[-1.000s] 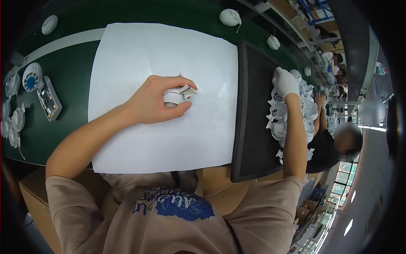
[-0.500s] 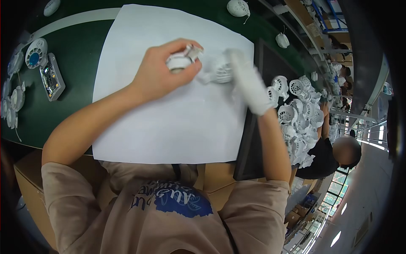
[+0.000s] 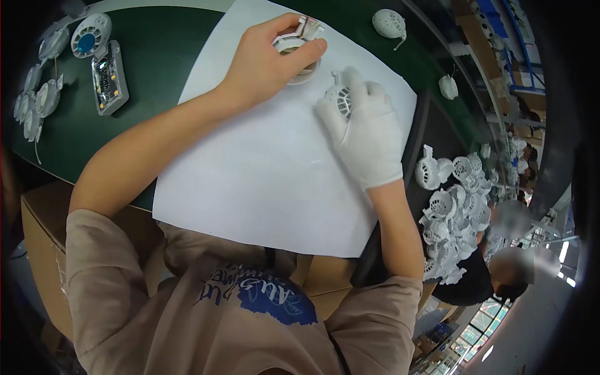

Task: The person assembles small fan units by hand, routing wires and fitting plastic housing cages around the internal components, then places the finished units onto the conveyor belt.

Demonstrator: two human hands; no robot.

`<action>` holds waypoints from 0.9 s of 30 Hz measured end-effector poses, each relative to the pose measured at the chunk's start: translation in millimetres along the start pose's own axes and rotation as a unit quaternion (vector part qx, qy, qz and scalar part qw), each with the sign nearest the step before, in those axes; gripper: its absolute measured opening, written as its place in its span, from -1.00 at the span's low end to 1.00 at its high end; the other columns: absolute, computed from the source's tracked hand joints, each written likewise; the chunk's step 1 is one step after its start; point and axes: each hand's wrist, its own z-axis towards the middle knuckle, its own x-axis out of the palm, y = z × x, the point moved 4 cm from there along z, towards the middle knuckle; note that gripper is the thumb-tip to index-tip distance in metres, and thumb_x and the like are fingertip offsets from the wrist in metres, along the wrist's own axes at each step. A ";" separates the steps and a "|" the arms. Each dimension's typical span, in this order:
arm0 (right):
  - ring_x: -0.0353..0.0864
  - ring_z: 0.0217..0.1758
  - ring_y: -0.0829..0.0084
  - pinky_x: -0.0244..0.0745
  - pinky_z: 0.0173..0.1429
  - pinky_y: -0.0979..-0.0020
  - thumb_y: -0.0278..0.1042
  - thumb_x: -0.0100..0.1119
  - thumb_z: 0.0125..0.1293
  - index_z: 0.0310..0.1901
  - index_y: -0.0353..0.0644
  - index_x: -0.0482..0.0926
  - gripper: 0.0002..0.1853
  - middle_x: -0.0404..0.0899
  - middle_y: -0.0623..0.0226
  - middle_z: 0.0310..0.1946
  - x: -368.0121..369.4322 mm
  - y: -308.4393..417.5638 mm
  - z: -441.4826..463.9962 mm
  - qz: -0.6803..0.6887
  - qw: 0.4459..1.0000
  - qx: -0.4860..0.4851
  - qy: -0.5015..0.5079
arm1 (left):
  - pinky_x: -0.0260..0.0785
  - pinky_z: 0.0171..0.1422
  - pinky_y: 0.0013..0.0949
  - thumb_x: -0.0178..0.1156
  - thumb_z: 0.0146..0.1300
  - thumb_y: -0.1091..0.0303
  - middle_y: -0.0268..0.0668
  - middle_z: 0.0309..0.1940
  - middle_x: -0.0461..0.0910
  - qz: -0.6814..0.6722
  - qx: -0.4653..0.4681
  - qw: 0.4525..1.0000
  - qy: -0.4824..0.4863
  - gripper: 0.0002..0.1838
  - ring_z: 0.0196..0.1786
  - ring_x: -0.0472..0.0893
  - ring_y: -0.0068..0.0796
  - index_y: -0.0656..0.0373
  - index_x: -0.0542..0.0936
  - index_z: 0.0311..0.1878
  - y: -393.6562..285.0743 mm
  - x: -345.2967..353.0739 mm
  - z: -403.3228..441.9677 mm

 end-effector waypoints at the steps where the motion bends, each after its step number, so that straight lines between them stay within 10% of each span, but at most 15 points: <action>1: 0.56 0.03 -0.04 0.54 0.09 0.13 -0.30 0.31 0.14 0.13 -0.04 0.54 -0.53 0.51 -0.06 -0.02 1.6 9.4 -1.9 0.008 0.996 -0.085 -0.014 | 0.44 -0.05 -0.44 0.34 0.21 0.13 -0.30 -0.27 0.66 0.003 -0.012 1.000 -0.007 -0.62 -0.21 0.58 -0.54 0.28 0.62 -0.10 1.6 -3.9 0.2; 3: 0.59 -0.05 -0.02 0.56 0.04 0.15 -0.26 0.33 0.14 0.10 -0.05 0.54 -0.55 0.51 -0.06 -0.07 5.7 20.6 -13.8 0.026 0.972 -0.232 -0.042 | 0.44 -0.02 -0.46 0.27 0.26 0.16 -0.31 -0.25 0.66 0.021 -0.008 1.000 0.005 -0.64 -0.20 0.60 -0.54 0.26 0.62 -0.04 2.6 -6.3 -1.2; 8: 0.60 -0.16 0.04 0.60 -0.06 0.19 -0.23 0.41 0.08 0.10 -0.02 0.55 -0.50 0.48 -0.03 0.00 12.0 5.9 -3.4 0.179 0.974 -0.134 -0.039 | 0.41 0.05 -0.46 0.06 0.43 0.13 -0.32 -0.24 0.65 -0.050 -0.023 0.998 0.039 -0.64 -0.14 0.58 -0.54 0.26 0.60 -0.02 1.4 4.2 -1.8; 11: 0.67 -0.22 0.14 0.64 -0.15 0.24 -0.15 0.43 0.05 0.04 0.09 0.59 -0.54 0.46 0.13 0.02 -13.2 -0.3 -2.5 0.238 0.914 -0.208 -0.255 | 0.39 0.09 -0.45 -0.09 0.50 0.05 -0.30 -0.21 0.63 -0.112 -0.051 0.992 0.043 -0.55 -0.10 0.56 -0.52 0.28 0.59 -0.03 1.7 14.3 -5.7; 17: 0.67 -0.22 0.21 0.65 -0.22 0.28 -0.21 0.48 -0.01 0.02 0.16 0.59 -0.51 0.44 0.22 0.02 -12.5 19.7 -22.6 0.179 0.932 -0.223 -0.221 | 0.36 0.22 -0.42 -0.42 0.57 -0.14 -0.27 -0.06 0.61 -0.214 -0.122 0.963 0.112 -0.33 0.05 0.54 -0.53 0.22 0.52 0.14 -15.4 39.2 -31.0; 27: 0.67 -0.27 0.24 0.64 -0.25 0.29 -0.23 0.43 0.04 0.03 0.22 0.59 -0.55 0.46 0.24 -0.01 -6.5 21.3 -24.3 0.140 0.936 -0.241 -0.216 | 0.39 0.21 -0.40 -0.44 0.57 -0.14 -0.24 -0.05 0.61 -0.140 -0.061 0.984 0.087 -0.33 0.03 0.57 -0.49 0.22 0.49 0.19 -16.4 35.3 -34.1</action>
